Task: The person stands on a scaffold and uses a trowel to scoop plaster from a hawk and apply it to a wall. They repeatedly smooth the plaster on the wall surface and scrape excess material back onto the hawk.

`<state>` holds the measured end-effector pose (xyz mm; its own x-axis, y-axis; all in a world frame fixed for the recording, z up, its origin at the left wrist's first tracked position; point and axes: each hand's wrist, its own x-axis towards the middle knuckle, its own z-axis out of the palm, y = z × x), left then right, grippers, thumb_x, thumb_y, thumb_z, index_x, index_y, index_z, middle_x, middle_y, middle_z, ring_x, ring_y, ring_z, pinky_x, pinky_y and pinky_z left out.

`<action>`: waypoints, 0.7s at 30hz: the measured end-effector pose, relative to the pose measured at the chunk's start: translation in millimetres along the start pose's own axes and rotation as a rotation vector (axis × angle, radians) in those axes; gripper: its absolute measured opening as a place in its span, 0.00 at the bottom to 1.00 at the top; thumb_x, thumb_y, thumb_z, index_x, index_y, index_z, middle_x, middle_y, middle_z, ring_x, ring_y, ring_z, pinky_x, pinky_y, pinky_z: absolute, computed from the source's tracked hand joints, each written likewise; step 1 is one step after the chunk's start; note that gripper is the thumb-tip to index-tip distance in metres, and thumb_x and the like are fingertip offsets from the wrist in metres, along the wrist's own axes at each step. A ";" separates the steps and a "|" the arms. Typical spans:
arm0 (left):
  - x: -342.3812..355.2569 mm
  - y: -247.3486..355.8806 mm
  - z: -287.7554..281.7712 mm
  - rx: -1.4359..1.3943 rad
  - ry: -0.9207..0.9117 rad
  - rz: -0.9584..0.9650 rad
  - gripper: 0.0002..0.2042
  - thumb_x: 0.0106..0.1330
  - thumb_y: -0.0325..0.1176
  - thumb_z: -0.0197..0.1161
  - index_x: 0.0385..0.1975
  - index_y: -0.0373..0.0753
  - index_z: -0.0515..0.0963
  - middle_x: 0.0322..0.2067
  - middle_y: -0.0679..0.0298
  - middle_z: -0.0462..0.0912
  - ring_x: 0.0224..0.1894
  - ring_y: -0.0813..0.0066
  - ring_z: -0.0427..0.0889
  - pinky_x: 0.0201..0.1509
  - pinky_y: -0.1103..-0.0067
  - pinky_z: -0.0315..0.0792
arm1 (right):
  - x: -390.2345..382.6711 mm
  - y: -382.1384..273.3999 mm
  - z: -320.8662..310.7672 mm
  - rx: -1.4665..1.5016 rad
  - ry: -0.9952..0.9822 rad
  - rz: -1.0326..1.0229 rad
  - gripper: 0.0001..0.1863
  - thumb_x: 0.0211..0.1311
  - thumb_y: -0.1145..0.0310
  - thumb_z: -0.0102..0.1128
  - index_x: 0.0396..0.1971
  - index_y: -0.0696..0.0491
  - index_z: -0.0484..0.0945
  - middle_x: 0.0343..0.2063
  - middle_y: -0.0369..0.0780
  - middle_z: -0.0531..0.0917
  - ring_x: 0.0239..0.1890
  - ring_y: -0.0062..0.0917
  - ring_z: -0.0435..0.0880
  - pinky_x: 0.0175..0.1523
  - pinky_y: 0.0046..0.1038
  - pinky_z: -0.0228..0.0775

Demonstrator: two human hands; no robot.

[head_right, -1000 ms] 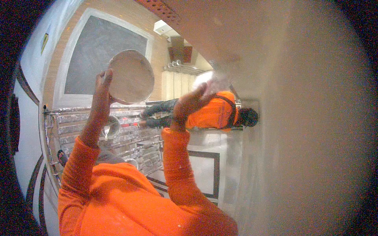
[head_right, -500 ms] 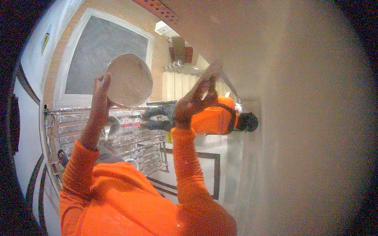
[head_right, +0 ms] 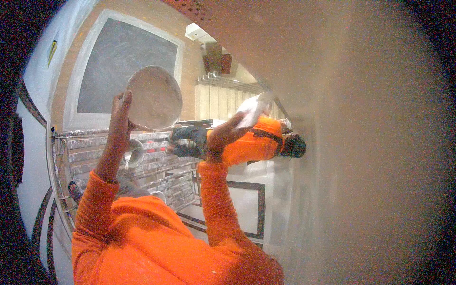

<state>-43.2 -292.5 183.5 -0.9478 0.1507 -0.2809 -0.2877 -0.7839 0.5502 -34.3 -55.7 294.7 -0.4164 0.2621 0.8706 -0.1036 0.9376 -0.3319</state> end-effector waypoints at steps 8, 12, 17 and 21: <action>1.1 3.9 10.9 -0.015 -0.013 0.054 0.42 0.59 0.63 0.57 0.59 0.33 0.53 0.47 0.44 0.71 0.39 0.58 0.84 0.32 0.74 0.83 | -1.3 -114.4 43.5 0.130 -0.032 -0.028 0.28 0.67 0.68 0.47 0.63 0.66 0.55 0.60 0.54 0.65 0.62 0.40 0.65 0.67 0.36 0.51; 2.2 3.6 16.5 -0.043 -0.028 0.084 0.41 0.59 0.62 0.57 0.59 0.33 0.53 0.46 0.45 0.71 0.38 0.59 0.84 0.31 0.74 0.83 | -25.4 -156.2 32.4 0.168 -0.386 -0.447 0.22 0.69 0.67 0.45 0.59 0.61 0.66 0.58 0.52 0.69 0.60 0.45 0.66 0.64 0.41 0.54; -3.8 8.5 15.0 -0.006 -0.042 0.016 0.37 0.62 0.60 0.55 0.59 0.37 0.55 0.48 0.50 0.71 0.43 0.60 0.81 0.36 0.72 0.82 | 2.0 -75.8 9.9 -0.143 -0.095 -0.558 0.22 0.72 0.65 0.37 0.58 0.64 0.66 0.58 0.52 0.69 0.59 0.47 0.66 0.63 0.44 0.53; -1.0 0.2 6.3 0.019 -0.014 -0.008 0.35 0.62 0.60 0.54 0.59 0.39 0.57 0.49 0.52 0.71 0.46 0.61 0.80 0.38 0.72 0.81 | 47.2 5.7 13.9 -0.344 0.065 -0.781 0.22 0.69 0.70 0.41 0.62 0.56 0.65 0.60 0.50 0.68 0.60 0.45 0.64 0.63 0.42 0.53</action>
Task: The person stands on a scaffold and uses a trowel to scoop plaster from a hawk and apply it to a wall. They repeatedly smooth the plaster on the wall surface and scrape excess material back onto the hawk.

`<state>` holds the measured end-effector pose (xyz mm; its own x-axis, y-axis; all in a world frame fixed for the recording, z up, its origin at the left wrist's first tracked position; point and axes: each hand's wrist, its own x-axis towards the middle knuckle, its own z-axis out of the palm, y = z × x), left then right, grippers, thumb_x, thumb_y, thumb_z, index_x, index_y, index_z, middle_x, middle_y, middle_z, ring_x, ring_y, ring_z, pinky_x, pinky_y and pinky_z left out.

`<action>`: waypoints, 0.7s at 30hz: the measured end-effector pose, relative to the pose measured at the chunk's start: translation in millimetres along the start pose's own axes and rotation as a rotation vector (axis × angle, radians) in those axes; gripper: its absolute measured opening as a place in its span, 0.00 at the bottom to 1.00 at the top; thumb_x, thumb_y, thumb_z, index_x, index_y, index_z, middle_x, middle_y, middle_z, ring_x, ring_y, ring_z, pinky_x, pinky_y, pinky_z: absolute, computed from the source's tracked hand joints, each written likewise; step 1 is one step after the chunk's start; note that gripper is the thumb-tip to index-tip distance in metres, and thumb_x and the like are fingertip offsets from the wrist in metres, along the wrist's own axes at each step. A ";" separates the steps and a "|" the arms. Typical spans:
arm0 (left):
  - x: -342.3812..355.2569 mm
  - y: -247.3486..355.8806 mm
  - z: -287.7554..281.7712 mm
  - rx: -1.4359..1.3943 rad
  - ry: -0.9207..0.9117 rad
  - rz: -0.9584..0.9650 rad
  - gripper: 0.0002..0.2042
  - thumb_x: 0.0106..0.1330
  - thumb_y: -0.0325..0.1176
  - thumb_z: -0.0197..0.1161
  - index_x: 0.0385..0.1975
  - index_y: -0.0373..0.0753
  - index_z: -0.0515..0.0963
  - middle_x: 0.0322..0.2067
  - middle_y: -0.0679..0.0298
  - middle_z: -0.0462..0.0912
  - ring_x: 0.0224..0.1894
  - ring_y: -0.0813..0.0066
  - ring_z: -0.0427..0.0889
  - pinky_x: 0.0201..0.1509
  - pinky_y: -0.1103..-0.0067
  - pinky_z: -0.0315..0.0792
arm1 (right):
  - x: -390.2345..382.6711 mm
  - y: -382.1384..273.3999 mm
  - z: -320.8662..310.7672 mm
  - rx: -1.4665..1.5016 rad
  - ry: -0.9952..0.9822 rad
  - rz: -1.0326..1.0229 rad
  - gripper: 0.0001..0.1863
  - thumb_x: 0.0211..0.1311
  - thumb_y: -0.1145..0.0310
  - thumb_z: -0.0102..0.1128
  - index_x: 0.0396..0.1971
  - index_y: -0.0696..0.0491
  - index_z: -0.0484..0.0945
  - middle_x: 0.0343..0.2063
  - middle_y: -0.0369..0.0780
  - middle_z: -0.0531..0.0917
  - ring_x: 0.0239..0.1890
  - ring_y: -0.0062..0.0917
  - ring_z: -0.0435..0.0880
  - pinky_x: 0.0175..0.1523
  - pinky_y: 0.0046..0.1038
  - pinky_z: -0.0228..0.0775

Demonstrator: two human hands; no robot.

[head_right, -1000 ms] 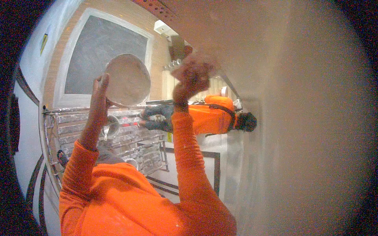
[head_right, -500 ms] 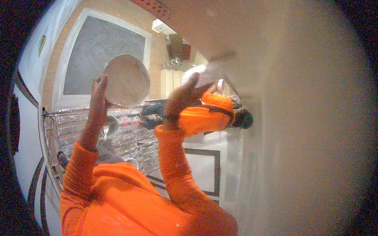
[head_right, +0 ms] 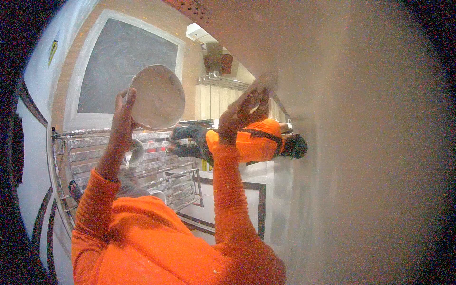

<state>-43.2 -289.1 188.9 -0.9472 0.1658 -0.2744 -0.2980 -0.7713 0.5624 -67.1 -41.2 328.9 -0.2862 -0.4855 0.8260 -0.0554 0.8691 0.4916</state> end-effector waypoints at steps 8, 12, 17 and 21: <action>10.3 -6.1 -2.4 -0.001 0.006 0.066 0.42 0.59 0.61 0.58 0.60 0.33 0.51 0.47 0.43 0.71 0.40 0.56 0.83 0.36 0.71 0.84 | -48.1 -8.2 36.4 0.414 -0.168 0.298 0.25 0.63 0.72 0.47 0.61 0.49 0.67 0.61 0.48 0.66 0.61 0.45 0.63 0.66 0.49 0.48; 9.6 -7.3 0.2 -0.007 0.029 0.075 0.42 0.59 0.62 0.58 0.59 0.33 0.52 0.47 0.44 0.71 0.41 0.57 0.83 0.36 0.71 0.83 | -37.7 -18.0 -13.0 0.169 -0.237 0.231 0.23 0.67 0.70 0.43 0.61 0.56 0.64 0.61 0.50 0.66 0.61 0.44 0.63 0.65 0.44 0.51; 5.2 -7.3 1.0 -0.015 -0.009 0.044 0.41 0.59 0.62 0.58 0.59 0.34 0.53 0.47 0.45 0.71 0.39 0.57 0.83 0.35 0.71 0.83 | -1.3 -18.7 -7.4 0.445 0.049 0.801 0.26 0.68 0.67 0.46 0.60 0.67 0.58 0.57 0.56 0.68 0.57 0.43 0.70 0.65 0.37 0.55; 3.6 -10.6 1.2 -0.009 -0.023 0.056 0.40 0.60 0.62 0.56 0.59 0.35 0.53 0.46 0.45 0.72 0.38 0.57 0.84 0.34 0.72 0.84 | 32.2 -79.4 -5.6 0.381 -0.026 0.761 0.27 0.67 0.67 0.47 0.61 0.66 0.58 0.59 0.56 0.67 0.58 0.43 0.68 0.65 0.37 0.54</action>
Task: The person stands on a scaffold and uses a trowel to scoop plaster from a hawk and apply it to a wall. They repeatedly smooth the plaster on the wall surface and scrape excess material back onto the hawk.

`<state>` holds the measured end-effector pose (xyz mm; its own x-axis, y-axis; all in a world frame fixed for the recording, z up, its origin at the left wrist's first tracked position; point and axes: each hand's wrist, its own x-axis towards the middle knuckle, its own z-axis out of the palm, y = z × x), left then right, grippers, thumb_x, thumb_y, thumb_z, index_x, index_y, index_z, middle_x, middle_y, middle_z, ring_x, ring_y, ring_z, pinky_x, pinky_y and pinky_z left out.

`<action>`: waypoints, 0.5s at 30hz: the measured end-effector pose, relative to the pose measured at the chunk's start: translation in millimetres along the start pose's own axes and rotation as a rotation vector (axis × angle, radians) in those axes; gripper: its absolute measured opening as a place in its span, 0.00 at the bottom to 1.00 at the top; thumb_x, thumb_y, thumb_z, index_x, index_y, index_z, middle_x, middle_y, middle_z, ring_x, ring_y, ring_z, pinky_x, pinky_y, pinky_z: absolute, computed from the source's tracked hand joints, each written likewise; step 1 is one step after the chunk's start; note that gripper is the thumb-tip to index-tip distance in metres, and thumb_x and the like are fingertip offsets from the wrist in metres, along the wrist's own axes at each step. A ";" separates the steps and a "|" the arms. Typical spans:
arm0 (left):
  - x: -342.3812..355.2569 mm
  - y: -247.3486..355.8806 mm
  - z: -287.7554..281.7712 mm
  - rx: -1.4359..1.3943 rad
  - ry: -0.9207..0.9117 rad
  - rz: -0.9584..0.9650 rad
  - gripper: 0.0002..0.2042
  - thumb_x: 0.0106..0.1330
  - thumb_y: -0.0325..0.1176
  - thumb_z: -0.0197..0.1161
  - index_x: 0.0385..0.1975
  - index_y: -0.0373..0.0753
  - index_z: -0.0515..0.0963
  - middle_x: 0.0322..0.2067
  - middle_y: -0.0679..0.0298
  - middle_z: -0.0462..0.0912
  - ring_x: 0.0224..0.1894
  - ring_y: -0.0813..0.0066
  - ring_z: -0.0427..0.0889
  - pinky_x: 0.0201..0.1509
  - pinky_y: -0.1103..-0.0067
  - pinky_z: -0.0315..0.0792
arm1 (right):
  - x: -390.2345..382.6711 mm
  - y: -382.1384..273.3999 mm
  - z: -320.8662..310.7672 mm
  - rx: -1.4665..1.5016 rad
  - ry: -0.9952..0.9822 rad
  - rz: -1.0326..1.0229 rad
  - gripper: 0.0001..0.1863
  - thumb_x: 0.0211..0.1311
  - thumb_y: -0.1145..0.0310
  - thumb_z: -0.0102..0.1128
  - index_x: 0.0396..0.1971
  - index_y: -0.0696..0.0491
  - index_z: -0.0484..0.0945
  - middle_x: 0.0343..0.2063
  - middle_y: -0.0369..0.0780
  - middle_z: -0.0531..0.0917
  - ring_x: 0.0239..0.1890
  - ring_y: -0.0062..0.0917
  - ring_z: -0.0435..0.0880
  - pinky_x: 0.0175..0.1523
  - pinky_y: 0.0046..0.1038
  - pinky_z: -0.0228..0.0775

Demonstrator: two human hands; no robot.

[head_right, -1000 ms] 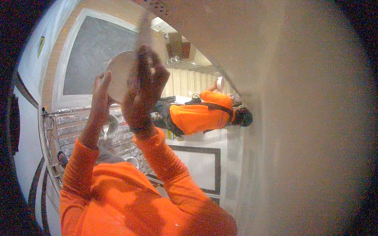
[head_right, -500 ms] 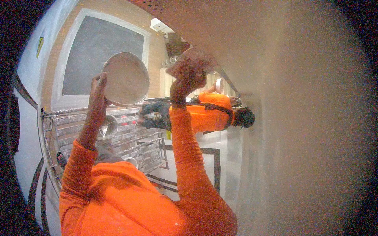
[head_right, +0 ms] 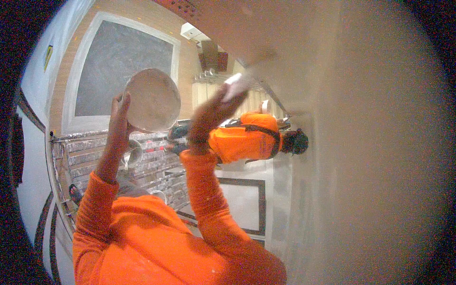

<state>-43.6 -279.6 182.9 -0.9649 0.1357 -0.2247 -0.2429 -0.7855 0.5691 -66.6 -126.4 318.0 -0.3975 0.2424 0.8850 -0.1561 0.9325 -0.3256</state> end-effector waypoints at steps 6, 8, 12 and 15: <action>-7.3 1.7 -17.1 0.032 0.037 0.004 0.40 0.60 0.62 0.55 0.59 0.34 0.53 0.47 0.43 0.71 0.39 0.57 0.84 0.33 0.73 0.84 | -30.8 -45.0 -12.2 -0.005 -0.282 -0.432 0.23 0.70 0.66 0.41 0.62 0.59 0.64 0.60 0.49 0.68 0.58 0.43 0.65 0.63 0.40 0.53; -7.9 1.1 -20.3 0.025 0.047 0.005 0.40 0.60 0.62 0.55 0.59 0.34 0.53 0.47 0.43 0.71 0.39 0.57 0.84 0.33 0.72 0.84 | -24.9 -6.1 -19.3 -0.155 -0.162 -0.519 0.22 0.71 0.66 0.38 0.60 0.60 0.66 0.58 0.50 0.69 0.58 0.44 0.65 0.62 0.42 0.53; -7.5 3.5 -16.0 0.009 0.077 0.013 0.40 0.60 0.63 0.55 0.59 0.34 0.53 0.47 0.42 0.71 0.38 0.57 0.84 0.32 0.72 0.84 | 7.3 88.4 -11.6 -0.003 -0.236 -0.351 0.21 0.69 0.69 0.40 0.61 0.54 0.66 0.61 0.49 0.66 0.61 0.46 0.62 0.64 0.47 0.50; -2.9 3.4 -11.9 0.032 0.065 0.009 0.40 0.60 0.62 0.56 0.59 0.34 0.53 0.47 0.42 0.71 0.38 0.56 0.84 0.32 0.71 0.84 | 16.6 151.2 5.4 -0.003 -0.203 -0.468 0.22 0.68 0.68 0.43 0.62 0.48 0.67 0.63 0.48 0.63 0.63 0.48 0.60 0.65 0.47 0.47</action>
<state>-40.5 -289.8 176.0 -0.9587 0.0885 -0.2701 -0.2387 -0.7666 0.5961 -101.7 17.2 281.6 -0.4533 -0.2584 0.8531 -0.3569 0.9296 0.0919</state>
